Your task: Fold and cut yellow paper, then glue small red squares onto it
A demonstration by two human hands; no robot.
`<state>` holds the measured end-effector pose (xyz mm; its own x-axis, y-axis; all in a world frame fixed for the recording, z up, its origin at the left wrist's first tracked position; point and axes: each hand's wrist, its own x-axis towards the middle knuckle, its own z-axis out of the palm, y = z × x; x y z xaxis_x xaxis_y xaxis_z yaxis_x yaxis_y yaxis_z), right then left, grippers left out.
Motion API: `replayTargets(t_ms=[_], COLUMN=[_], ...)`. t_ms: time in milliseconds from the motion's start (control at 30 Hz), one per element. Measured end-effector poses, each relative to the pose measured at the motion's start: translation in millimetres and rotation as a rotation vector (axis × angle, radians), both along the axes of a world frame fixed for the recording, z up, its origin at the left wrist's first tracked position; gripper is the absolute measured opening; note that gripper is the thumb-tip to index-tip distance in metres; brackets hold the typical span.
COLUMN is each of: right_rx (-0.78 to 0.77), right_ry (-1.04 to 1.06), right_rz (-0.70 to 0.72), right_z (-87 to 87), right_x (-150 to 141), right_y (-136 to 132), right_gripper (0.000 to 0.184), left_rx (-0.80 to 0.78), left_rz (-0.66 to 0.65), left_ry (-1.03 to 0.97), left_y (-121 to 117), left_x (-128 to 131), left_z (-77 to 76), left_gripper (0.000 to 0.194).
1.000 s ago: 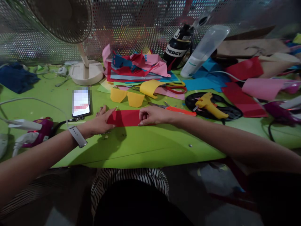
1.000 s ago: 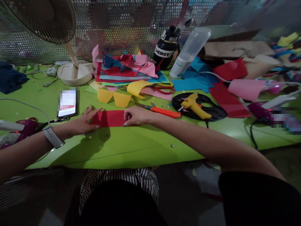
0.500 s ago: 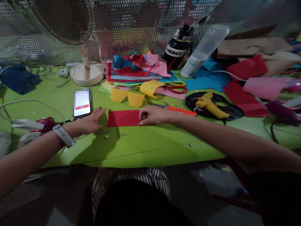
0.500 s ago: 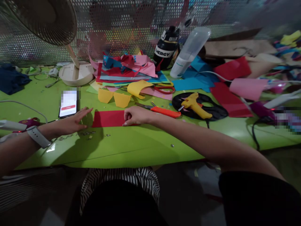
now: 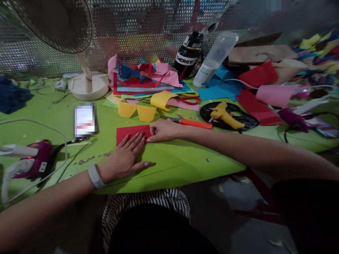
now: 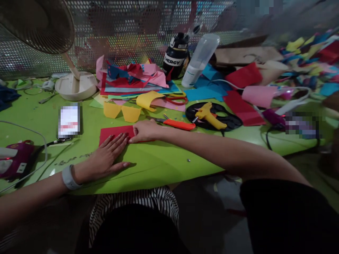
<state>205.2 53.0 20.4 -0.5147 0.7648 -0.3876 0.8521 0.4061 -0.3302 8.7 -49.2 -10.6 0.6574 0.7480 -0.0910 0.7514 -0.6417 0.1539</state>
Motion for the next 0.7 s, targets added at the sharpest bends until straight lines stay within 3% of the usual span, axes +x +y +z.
replayTargets(t_ms=[367, 700], right_rx=[-0.106, -0.189], right_ry=[-0.023, 0.060], right_rz=[-0.007, -0.059], right_z=[9.0, -3.7], right_x=[11, 54], right_y=[4, 18], right_gripper=[0.027, 0.024], left_rx=[0.061, 0.025], left_rz=[-0.015, -0.010], left_ry=[-0.028, -0.034], left_y=[1, 0], left_x=[-3, -3], left_z=[-5.0, -0.1], left_gripper=[0.089, 0.089])
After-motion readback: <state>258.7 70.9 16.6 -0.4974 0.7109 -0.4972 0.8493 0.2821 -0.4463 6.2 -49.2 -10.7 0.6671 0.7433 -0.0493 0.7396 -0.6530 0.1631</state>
